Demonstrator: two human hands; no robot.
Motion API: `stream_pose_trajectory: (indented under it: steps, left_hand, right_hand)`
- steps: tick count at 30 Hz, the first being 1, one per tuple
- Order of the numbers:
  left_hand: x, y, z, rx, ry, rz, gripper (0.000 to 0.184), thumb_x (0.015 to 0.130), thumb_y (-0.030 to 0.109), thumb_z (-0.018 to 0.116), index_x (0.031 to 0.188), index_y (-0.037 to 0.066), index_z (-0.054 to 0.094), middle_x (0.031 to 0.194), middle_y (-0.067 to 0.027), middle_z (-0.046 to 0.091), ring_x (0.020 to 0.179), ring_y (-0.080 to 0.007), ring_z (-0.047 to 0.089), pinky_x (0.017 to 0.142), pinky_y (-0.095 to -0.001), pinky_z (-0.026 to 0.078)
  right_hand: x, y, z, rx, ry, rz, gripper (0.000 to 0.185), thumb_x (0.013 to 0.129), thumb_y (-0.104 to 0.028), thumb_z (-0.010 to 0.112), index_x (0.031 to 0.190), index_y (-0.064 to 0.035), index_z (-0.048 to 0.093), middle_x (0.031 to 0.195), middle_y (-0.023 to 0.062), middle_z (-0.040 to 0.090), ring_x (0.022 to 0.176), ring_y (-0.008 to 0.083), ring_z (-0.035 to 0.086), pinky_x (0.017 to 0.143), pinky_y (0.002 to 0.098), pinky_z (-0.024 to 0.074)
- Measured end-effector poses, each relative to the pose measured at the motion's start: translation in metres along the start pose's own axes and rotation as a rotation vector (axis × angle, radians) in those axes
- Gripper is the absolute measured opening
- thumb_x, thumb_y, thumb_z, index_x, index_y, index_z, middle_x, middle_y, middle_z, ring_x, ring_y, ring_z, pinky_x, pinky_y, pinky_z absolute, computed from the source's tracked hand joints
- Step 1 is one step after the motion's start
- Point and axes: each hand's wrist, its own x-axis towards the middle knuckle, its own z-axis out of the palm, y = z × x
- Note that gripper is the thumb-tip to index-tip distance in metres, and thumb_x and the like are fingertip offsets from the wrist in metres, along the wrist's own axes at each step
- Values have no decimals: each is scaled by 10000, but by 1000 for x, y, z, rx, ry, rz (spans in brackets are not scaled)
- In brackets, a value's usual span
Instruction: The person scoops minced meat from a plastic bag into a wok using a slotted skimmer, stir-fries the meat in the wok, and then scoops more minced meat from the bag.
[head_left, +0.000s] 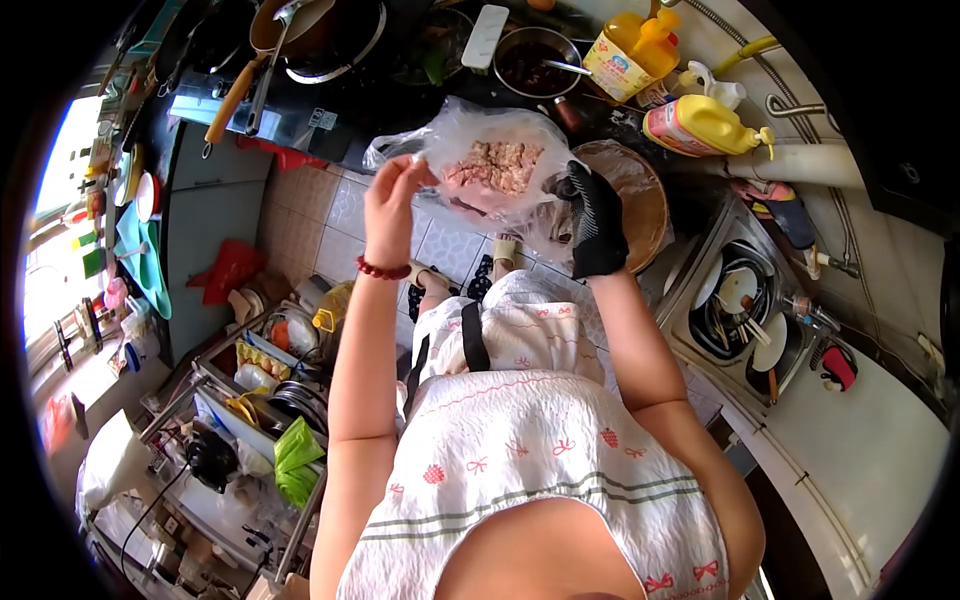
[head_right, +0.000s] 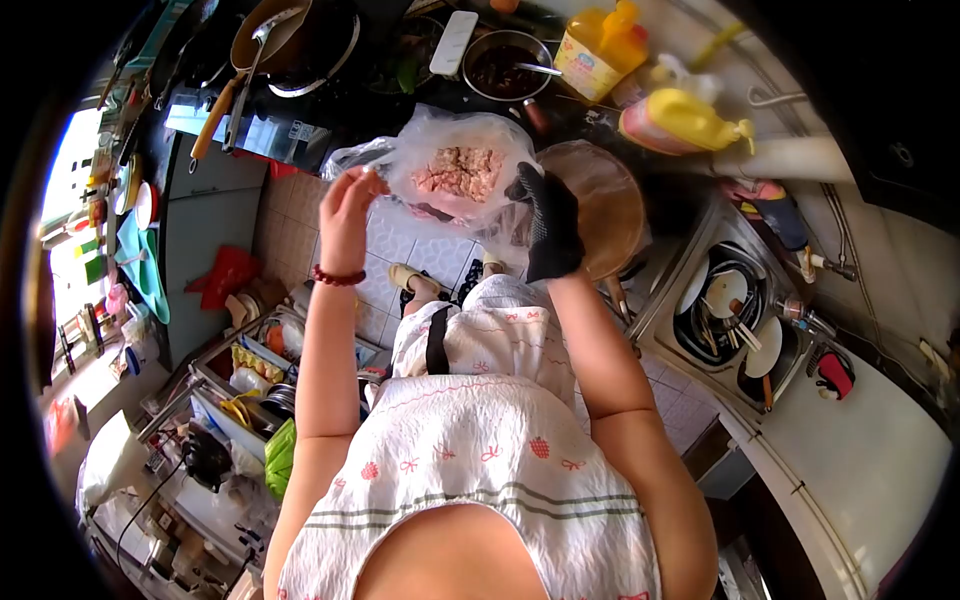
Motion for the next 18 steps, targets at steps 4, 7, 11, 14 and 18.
stream_pose_trajectory:
  steps: [4,7,11,14,18]
  left_hand:
    - [11,39,-7,53,6,133,184,911,146,510,875,-22,574,770,-22,554,726,-99,497,716,-239,405]
    - [12,64,-10,-2,20,165,187,915,147,502,844,-17,557,745,-19,503,722,-112,493,727,-253,416]
    - [-13,103,-8,-75,182,198,166,932,102,430,925,-31,530,708,-10,445,704,-124,495,751,-291,439]
    - [-37,134,-36,-214,-46,154,316,956,216,359,1012,-48,523,665,3,419,621,-104,400,702,-294,406]
    - [-81,192,-49,-189,-94,25,611,940,382,270,1275,-117,382,623,7,411,551,-101,373,665,-297,410]
  right_hand:
    - [0,-47,16,290,-22,280,282,929,-287,480,853,-27,560,669,45,515,667,153,516,671,273,435]
    - [5,-66,24,435,-77,379,367,943,-357,417,809,-39,542,611,31,471,605,143,464,610,247,403]
    - [3,-100,35,360,-151,391,468,944,-444,341,765,-54,528,544,8,409,491,124,374,497,247,328]
    - [6,-108,21,718,-556,493,450,929,-450,407,1014,-34,554,753,68,543,552,126,464,496,257,383]
    - [-21,-181,71,493,-132,450,758,793,-715,339,941,8,514,668,54,458,532,151,378,529,303,322]
